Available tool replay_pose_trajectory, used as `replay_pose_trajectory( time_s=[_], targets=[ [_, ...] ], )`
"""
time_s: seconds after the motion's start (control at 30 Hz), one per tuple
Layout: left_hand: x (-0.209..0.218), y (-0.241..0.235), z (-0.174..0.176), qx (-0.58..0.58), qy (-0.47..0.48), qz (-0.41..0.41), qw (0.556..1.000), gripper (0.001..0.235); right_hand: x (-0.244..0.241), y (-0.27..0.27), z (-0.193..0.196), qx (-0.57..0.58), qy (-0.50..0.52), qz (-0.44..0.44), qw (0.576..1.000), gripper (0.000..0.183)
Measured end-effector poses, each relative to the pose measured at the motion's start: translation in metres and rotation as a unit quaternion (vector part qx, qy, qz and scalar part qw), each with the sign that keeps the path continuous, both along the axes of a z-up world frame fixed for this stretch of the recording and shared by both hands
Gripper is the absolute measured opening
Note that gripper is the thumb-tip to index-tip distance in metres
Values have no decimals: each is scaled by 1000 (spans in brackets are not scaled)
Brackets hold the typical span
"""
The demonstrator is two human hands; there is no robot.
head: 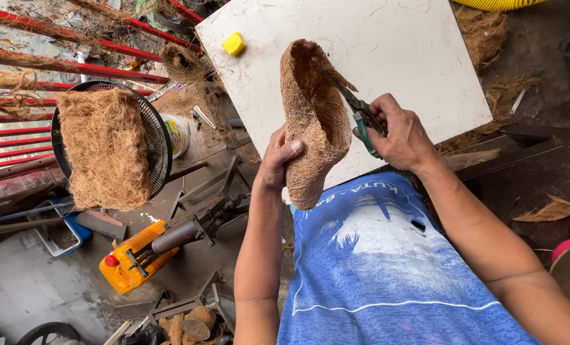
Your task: The person picks up a pair of coco fiber slippers and trims loose fibers from the edges using scissors. They repeatedly inspect the slippers, rotate them, and make precise cuts to shape the openings. The slippers are placed on a white work table during the process.
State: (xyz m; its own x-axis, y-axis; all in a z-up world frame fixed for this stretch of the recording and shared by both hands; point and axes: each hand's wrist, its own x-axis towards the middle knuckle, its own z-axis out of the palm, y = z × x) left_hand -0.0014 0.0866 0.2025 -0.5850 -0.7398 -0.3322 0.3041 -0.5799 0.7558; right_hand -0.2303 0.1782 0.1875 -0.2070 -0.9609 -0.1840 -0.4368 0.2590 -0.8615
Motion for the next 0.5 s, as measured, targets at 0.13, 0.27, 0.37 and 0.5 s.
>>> replay_pose_trajectory(
  time_s=[0.13,0.27,0.37,0.5],
  targets=[
    [13,1,-52,10,6,1,1000,54,-5,0,-2,-15,13,-8,1000,20],
    [11,5,-41,35,9,19,999,54,-7,0,7,-23,18,-3,1000,24],
    [4,8,-16,67,36,41,996,52,-9,2,4,-28,27,-12,999,27],
    [4,9,-21,77,61,34,995,54,-8,1,3,-20,27,-17,999,26]
  ],
)
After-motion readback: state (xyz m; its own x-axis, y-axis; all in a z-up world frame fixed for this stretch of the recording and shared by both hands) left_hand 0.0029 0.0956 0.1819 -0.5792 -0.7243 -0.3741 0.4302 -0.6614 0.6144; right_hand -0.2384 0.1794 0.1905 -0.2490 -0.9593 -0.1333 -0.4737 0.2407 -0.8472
